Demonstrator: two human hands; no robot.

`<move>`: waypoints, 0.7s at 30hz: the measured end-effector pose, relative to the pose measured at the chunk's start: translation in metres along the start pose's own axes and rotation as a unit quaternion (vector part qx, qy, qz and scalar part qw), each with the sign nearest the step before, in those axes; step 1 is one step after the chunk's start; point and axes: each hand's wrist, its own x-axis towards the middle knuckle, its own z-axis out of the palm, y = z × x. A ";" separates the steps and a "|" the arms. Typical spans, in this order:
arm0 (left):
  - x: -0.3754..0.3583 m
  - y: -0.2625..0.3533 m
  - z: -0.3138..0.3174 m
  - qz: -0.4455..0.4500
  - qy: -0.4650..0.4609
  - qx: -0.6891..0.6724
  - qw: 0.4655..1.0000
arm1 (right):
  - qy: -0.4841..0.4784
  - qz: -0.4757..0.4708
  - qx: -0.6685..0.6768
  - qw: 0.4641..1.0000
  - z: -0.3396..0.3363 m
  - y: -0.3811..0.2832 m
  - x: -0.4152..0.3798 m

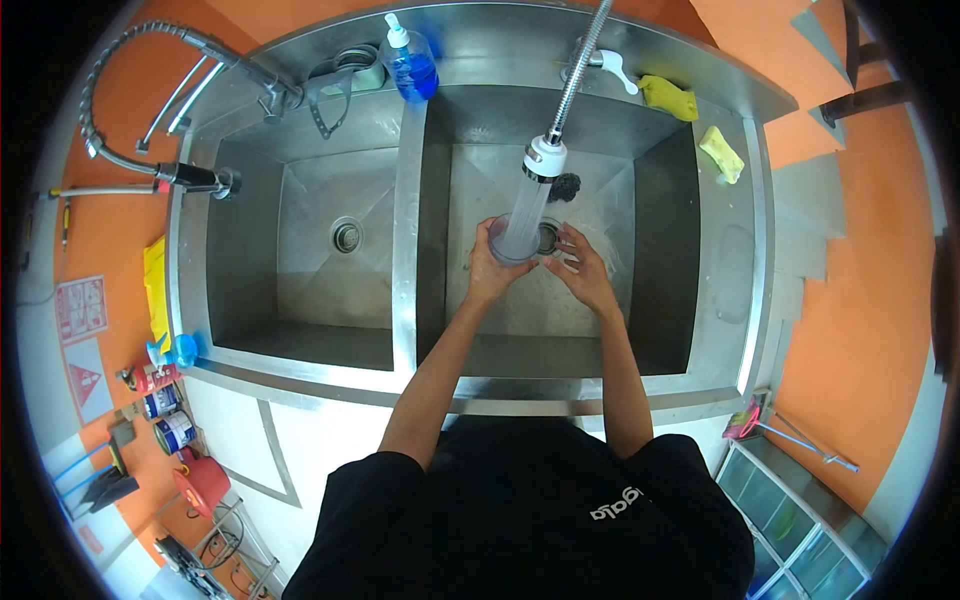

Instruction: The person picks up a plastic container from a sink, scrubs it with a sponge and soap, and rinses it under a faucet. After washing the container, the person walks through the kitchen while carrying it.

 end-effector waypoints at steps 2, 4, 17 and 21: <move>-0.001 0.001 -0.001 -0.007 -0.008 -0.005 1.000 | -0.011 -0.009 -0.003 1.000 0.005 0.003 0.000; -0.001 -0.001 0.000 -0.013 -0.015 -0.010 1.000 | -0.023 -0.017 -0.005 1.000 0.013 0.002 0.001; 0.008 -0.022 -0.029 -0.394 -0.162 -0.152 0.892 | -0.059 0.226 0.297 0.926 0.062 0.028 0.017; -0.008 -0.018 -0.039 -0.445 -0.150 -0.212 0.857 | -0.095 0.366 0.451 0.808 0.050 0.059 0.002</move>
